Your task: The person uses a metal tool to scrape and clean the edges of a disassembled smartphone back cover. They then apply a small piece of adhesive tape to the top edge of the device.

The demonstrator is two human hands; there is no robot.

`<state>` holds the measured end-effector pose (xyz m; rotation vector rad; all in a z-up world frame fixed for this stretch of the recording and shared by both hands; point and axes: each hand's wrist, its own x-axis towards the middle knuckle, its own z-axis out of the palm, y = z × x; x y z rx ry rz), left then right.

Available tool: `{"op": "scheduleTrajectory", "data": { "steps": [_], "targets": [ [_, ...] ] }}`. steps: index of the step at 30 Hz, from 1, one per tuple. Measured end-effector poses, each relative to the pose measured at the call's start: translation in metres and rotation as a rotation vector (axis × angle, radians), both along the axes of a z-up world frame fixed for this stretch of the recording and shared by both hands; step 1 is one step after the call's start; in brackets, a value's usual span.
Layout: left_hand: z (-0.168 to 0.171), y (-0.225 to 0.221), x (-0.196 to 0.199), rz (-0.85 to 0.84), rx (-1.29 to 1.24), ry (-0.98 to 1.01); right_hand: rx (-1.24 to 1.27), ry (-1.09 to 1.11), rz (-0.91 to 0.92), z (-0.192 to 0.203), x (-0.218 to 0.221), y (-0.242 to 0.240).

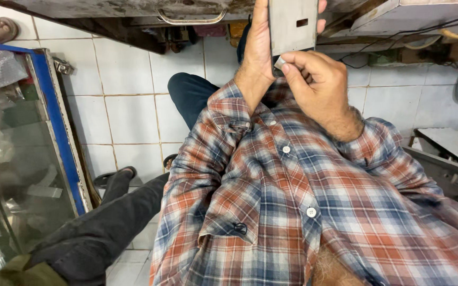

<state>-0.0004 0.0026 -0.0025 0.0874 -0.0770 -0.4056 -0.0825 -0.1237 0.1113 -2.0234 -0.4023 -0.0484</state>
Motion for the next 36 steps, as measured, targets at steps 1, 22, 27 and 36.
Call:
{"op": "scheduleTrajectory", "data": {
  "steps": [1, 22, 27, 36],
  "targets": [
    [0.0008, 0.0002, 0.003, 0.002, -0.013, 0.004, -0.007, -0.004, -0.002, -0.0006, 0.003, 0.0008],
    [0.0023, 0.0025, 0.0003, 0.038, 0.054, -0.054, -0.04, -0.026, 0.018, -0.0038, 0.006, 0.0026],
    [0.0038, 0.0023, -0.0001, 0.042, 0.037, -0.08, -0.069, -0.031, 0.064, 0.0013, 0.0073, -0.0008],
    [0.0014, 0.0048, 0.0009, 0.044, 0.071, -0.059, -0.033, -0.037, 0.046, -0.003, 0.0096, 0.002]
  ]
}}
